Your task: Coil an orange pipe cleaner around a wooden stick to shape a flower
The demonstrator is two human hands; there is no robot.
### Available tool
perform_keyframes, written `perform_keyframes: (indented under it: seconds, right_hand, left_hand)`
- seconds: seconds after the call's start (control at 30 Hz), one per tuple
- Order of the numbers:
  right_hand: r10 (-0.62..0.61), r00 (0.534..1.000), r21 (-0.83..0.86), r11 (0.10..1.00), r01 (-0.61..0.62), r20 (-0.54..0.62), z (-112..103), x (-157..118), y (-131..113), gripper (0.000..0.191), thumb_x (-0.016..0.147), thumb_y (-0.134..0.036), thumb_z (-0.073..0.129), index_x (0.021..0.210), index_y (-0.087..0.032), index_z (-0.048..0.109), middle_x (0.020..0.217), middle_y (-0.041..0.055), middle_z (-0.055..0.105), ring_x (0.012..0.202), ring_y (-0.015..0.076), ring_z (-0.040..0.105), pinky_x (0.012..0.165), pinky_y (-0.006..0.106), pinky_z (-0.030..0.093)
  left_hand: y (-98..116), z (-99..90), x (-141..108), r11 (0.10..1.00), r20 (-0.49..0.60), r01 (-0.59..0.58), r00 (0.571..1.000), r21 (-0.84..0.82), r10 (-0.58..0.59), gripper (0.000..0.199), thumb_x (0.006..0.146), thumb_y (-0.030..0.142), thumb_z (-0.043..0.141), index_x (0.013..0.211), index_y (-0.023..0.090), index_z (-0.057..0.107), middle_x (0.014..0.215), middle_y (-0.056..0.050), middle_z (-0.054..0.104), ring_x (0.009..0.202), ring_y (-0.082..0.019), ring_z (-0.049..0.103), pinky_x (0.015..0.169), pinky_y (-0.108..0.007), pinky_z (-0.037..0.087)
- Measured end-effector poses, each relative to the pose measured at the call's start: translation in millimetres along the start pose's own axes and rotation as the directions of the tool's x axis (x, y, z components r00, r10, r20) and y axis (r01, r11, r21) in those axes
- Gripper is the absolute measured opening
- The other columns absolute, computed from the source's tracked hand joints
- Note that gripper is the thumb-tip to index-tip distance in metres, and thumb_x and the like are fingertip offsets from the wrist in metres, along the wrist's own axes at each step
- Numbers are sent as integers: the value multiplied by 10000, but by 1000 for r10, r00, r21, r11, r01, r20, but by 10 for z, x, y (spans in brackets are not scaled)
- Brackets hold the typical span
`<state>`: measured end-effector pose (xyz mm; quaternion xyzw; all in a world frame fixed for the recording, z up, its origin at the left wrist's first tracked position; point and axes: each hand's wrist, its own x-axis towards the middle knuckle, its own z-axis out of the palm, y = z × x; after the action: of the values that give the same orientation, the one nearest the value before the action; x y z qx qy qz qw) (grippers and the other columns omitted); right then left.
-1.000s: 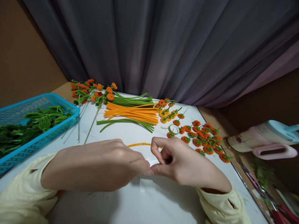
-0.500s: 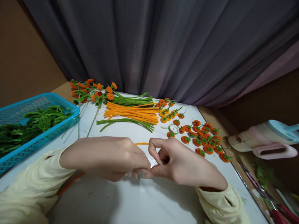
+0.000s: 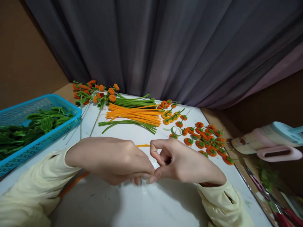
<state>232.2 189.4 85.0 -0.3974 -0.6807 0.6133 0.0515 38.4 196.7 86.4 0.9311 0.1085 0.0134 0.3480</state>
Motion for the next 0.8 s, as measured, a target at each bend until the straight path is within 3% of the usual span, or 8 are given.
perform_keyframes:
  seconds: [0.2,0.43,0.8]
  right_hand:
    - [32,998,105,994,-36,47,-50,-42,10,472,564,-254,781,602,-171,318,454,-124,300,426,16,233,350,141,165]
    - [37,997,109,993,-44,65,-77,-60,-3,488,561,-299,787,610,-171,319,442,-127,299,413,12,224,355,156,141]
    - [30,998,116,993,-36,50,-83,-89,-27,481,583,-318,774,614,-173,316,448,-126,289,416,13,220,361,162,139]
  left_hand:
    - [92,-25,14,996,12,87,996,37,-87,191,803,48,414,820,186,544,752,47,629,594,-64,526,560,-170,345]
    - [71,-15,16,992,-47,21,999,128,-15,171,865,132,382,826,175,543,720,8,621,565,-89,513,539,-205,338]
    - [74,-12,47,986,-123,10,992,167,11,275,923,226,316,825,178,569,660,-5,608,544,-94,518,533,-201,351]
